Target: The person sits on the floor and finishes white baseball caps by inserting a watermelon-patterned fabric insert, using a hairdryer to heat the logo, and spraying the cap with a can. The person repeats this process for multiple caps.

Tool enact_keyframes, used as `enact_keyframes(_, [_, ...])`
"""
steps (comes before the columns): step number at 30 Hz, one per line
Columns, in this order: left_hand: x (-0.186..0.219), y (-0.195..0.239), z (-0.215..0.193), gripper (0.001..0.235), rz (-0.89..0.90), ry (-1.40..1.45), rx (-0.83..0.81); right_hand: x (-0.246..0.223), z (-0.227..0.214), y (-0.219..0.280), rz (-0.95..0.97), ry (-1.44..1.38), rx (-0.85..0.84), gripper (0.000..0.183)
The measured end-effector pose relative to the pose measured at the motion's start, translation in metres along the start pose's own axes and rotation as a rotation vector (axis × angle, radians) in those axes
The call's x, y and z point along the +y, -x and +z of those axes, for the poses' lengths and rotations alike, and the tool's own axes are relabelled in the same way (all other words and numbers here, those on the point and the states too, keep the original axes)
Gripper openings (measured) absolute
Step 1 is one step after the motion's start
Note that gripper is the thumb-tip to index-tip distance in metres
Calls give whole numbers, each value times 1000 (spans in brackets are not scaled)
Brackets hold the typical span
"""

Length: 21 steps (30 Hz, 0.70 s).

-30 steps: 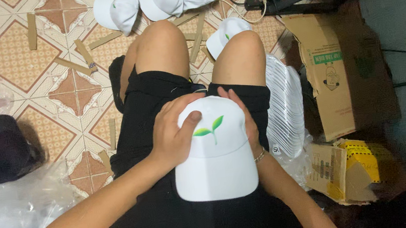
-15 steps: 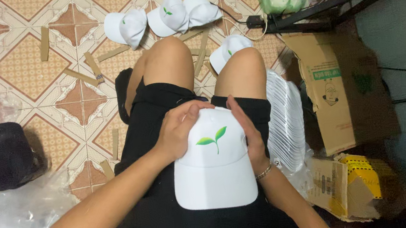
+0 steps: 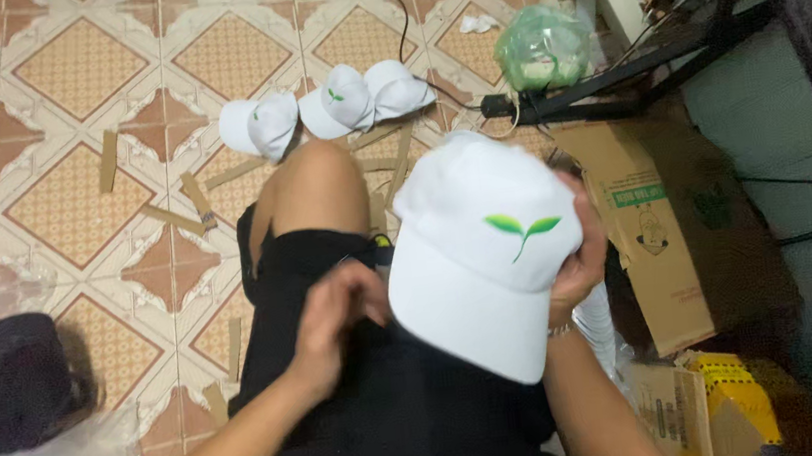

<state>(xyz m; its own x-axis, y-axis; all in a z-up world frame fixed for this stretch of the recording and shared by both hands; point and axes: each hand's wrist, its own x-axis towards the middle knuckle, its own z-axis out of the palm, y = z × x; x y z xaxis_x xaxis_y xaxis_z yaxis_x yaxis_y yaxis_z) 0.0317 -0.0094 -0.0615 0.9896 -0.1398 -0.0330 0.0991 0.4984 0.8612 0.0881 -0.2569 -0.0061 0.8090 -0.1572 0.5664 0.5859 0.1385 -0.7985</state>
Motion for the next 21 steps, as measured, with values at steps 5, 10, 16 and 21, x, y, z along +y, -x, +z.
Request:
enact_keyframes(5, [13, -18, 41, 95, 236, 236, -568, 26, 16, -54, -314, 216, -150, 58])
enact_keyframes(10, [26, -86, 61, 75, -111, 380, 86, 60, 22, -100, -410, 521, -350, 83])
enact_keyframes(16, [58, -192, 3, 62, -24, 683, 160, 155, -7, -105, 65, 587, -573, 102])
enact_keyframes(21, [61, -248, -69, 58, -98, 593, 113, 288, -22, -13, 1017, 1018, -724, 61])
